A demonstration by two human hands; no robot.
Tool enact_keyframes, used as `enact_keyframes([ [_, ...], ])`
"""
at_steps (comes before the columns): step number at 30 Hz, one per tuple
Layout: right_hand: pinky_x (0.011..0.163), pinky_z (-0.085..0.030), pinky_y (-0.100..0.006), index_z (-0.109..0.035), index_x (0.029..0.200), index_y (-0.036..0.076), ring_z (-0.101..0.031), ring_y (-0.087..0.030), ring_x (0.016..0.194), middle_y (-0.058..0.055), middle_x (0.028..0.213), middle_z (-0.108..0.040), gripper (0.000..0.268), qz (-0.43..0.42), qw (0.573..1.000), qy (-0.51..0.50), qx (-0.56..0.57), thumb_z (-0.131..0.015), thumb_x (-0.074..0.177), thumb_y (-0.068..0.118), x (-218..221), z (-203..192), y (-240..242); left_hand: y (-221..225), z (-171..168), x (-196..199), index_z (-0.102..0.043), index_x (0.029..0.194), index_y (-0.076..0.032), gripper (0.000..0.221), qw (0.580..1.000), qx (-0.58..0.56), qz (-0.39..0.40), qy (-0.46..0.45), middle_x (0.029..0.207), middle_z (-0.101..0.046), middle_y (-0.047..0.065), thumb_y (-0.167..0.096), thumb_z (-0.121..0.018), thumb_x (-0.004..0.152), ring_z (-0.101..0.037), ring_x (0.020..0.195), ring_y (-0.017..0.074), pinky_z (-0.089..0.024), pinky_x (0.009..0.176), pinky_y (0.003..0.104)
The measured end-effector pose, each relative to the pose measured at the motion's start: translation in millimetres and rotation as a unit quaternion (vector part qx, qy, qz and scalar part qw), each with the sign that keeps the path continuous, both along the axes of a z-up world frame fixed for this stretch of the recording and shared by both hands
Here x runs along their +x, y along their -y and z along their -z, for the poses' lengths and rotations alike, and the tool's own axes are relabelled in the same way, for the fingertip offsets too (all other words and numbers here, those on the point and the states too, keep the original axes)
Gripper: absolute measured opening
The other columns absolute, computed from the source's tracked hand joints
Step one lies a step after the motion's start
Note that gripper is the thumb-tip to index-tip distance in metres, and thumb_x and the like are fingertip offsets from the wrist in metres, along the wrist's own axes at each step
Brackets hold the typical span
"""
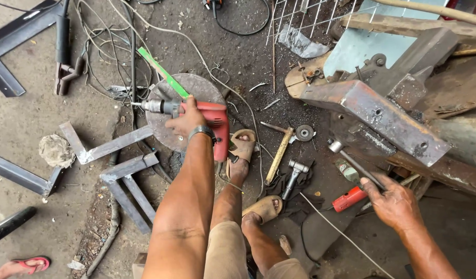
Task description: Drilling holes into a metal frame using a power drill in a workshop.
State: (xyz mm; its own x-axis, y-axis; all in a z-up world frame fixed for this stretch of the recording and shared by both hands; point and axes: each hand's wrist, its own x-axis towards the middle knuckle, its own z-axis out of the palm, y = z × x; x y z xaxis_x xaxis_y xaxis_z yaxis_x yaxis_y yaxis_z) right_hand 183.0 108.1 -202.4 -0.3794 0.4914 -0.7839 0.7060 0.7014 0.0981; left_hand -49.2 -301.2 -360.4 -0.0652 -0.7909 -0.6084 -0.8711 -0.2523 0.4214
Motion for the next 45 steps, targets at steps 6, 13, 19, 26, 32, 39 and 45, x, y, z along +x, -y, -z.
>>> enact_keyframes([
  [6,0.102,-0.055,-0.046,-0.07,0.137,0.033,-0.071,-0.037,0.121,-0.005,0.131,-0.077,0.058,0.01,1.0,-0.001,0.003,-0.053,0.092,0.066,-4.1,-5.1,3.0,8.7,54.9,-5.2,-0.036,0.136,-0.006,0.107,0.995,-0.035,0.07,0.066,0.142,-0.047,0.026,-0.062,-0.093,0.064,-0.058,0.124,0.0496,-0.045,0.105,0.063],
  [13,0.105,-0.055,-0.049,-0.065,0.144,0.038,-0.068,-0.038,0.127,-0.003,0.143,-0.07,0.067,0.018,0.999,0.028,-0.016,-0.048,0.088,0.07,-9.1,-14.6,-3.0,18.6,51.6,-7.7,-0.037,0.139,-0.005,0.11,0.993,0.0,0.08,0.09,0.144,-0.048,0.025,-0.061,-0.094,0.063,-0.055,0.132,0.0448,-0.045,0.109,0.06],
  [19,0.109,-0.049,-0.051,-0.069,0.14,0.036,-0.063,-0.041,0.131,-0.004,0.145,-0.068,0.062,0.027,0.999,-0.005,-0.022,-0.047,0.092,0.068,3.7,-10.5,-14.0,-68.7,-99.5,12.4,-0.037,0.149,-0.001,0.079,0.958,0.01,0.238,-0.162,0.15,-0.047,0.018,-0.049,-0.064,0.092,-0.05,0.139,0.0313,-0.04,0.12,0.045],
  [26,0.093,-0.053,-0.037,-0.077,0.129,0.029,-0.07,-0.022,0.106,0.005,0.118,-0.077,0.039,0.069,0.987,-0.132,-0.06,-0.062,0.097,0.045,11.7,-35.8,-3.8,-195.4,-76.8,-15.3,-0.009,0.164,-0.024,0.122,0.45,0.344,0.758,-0.324,0.166,-0.032,0.027,-0.047,-0.084,0.07,-0.052,0.136,0.0417,-0.048,0.11,0.06],
  [32,0.091,-0.055,-0.035,-0.079,0.125,0.017,-0.072,-0.017,0.103,-0.007,0.113,-0.079,0.032,0.162,0.925,-0.319,-0.128,-0.073,0.096,0.027,-28.8,-47.0,78.2,-232.8,-24.0,-25.4,-0.045,0.138,-0.035,0.069,0.408,0.242,0.85,-0.229,0.132,-0.061,0.011,-0.016,-0.079,0.081,-0.068,0.109,0.0321,-0.061,0.094,0.049],
  [39,0.096,-0.06,-0.055,-0.019,0.169,0.016,-0.068,-0.045,0.118,-0.029,0.131,-0.066,0.082,0.261,0.906,-0.232,-0.239,-0.068,0.103,0.02,-98.5,59.0,156.6,-223.9,-66.7,-55.1,-0.043,0.148,-0.028,0.097,0.328,0.157,0.918,-0.159,0.143,-0.061,0.011,-0.04,-0.099,0.07,-0.068,0.123,0.0401,-0.055,0.108,0.056],
  [45,0.081,-0.055,-0.044,-0.062,0.131,0.007,-0.064,-0.036,0.099,-0.024,0.107,-0.061,0.046,0.373,0.885,-0.26,-0.099,-0.073,0.095,0.033,-20.2,50.8,128.0,-164.6,-134.7,-86.7,-0.044,0.148,-0.029,0.084,0.361,0.086,0.909,-0.188,0.149,-0.058,0.01,-0.028,-0.09,0.078,-0.07,0.119,0.0404,-0.058,0.101,0.059],
])
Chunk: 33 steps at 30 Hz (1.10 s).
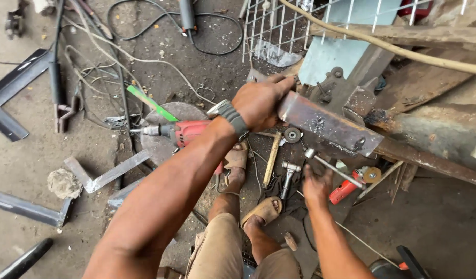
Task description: Drilling holes into a metal frame using a power drill in a workshop.
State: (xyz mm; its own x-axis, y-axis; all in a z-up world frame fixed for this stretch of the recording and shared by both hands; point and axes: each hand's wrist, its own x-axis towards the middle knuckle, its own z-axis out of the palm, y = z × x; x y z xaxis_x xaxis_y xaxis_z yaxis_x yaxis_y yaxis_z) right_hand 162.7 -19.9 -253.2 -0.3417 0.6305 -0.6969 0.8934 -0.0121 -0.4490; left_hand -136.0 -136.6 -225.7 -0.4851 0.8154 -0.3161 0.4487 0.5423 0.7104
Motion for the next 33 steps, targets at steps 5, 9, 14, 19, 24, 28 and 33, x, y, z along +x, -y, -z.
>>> enact_keyframes([
  [5,0.099,-0.049,-0.043,-0.049,0.159,0.012,-0.062,-0.033,0.111,-0.022,0.129,-0.063,0.071,-0.078,0.996,-0.021,0.023,-0.07,0.092,0.023,73.6,-39.9,-8.2,69.8,-97.9,17.4,-0.053,0.125,-0.02,0.053,0.983,0.116,-0.131,-0.059,0.135,-0.062,0.008,-0.01,-0.071,0.076,-0.066,0.115,0.0417,-0.058,0.091,0.056],
  [9,0.098,-0.049,-0.032,-0.063,0.15,0.015,-0.069,-0.015,0.102,-0.002,0.11,-0.077,0.065,-0.102,0.993,0.051,0.017,-0.074,0.087,0.026,143.2,-53.9,-28.0,116.6,-173.3,66.7,-0.059,0.105,-0.01,0.029,0.923,0.232,-0.262,-0.161,0.119,-0.063,0.015,-0.003,-0.062,0.076,-0.059,0.122,0.0395,-0.049,0.109,0.048],
  [14,0.099,-0.052,-0.037,-0.064,0.149,0.018,-0.069,-0.022,0.114,-0.012,0.126,-0.076,0.061,-0.135,0.985,0.099,-0.037,-0.074,0.089,0.025,183.6,-111.7,-33.4,188.3,-234.8,146.6,-0.058,0.096,-0.003,0.027,0.88,0.281,-0.332,-0.191,0.111,-0.063,0.019,-0.002,-0.08,0.081,-0.06,0.12,0.041,-0.053,0.102,0.056],
  [19,0.067,-0.052,-0.041,-0.066,0.147,0.017,-0.071,-0.027,0.089,-0.014,0.121,-0.075,0.055,-0.136,0.986,0.084,-0.042,-0.071,0.092,0.023,224.1,-154.0,-41.4,290.7,-265.5,240.2,-0.052,0.094,-0.01,0.026,0.848,0.245,-0.411,-0.228,0.093,-0.056,0.008,-0.011,-0.077,0.086,-0.048,0.082,0.0249,-0.034,0.071,0.035],
  [24,0.077,-0.051,-0.034,-0.072,0.141,0.028,-0.073,-0.024,0.084,-0.009,0.084,-0.084,0.052,-0.265,0.934,0.237,0.044,-0.069,0.091,0.041,326.6,-156.6,-83.9,378.7,-252.6,359.7,-0.062,0.13,-0.009,0.071,0.621,0.218,-0.748,-0.082,0.127,-0.069,0.012,-0.009,-0.098,0.069,-0.066,0.117,0.0237,-0.06,0.098,0.035],
  [28,0.065,-0.055,-0.04,-0.073,0.139,0.015,-0.078,-0.03,0.079,-0.015,0.112,-0.081,0.049,-0.193,0.959,0.209,-0.007,-0.073,0.092,0.025,370.5,-146.2,-78.7,458.7,-231.4,442.0,-0.058,0.121,-0.008,0.063,0.588,0.185,-0.773,-0.15,0.119,-0.07,0.01,-0.006,-0.099,0.073,-0.064,0.105,0.0146,-0.056,0.093,0.03],
  [33,0.059,-0.051,-0.037,-0.068,0.144,0.012,-0.076,-0.032,0.083,-0.019,0.123,-0.078,0.052,-0.16,0.962,0.21,-0.068,-0.073,0.093,0.022,367.2,-132.3,-64.2,519.6,-224.5,517.8,-0.063,0.114,-0.01,0.069,0.523,-0.147,-0.831,-0.117,0.113,-0.074,0.009,-0.044,-0.103,0.07,-0.068,0.097,0.0189,-0.054,0.083,0.033],
])
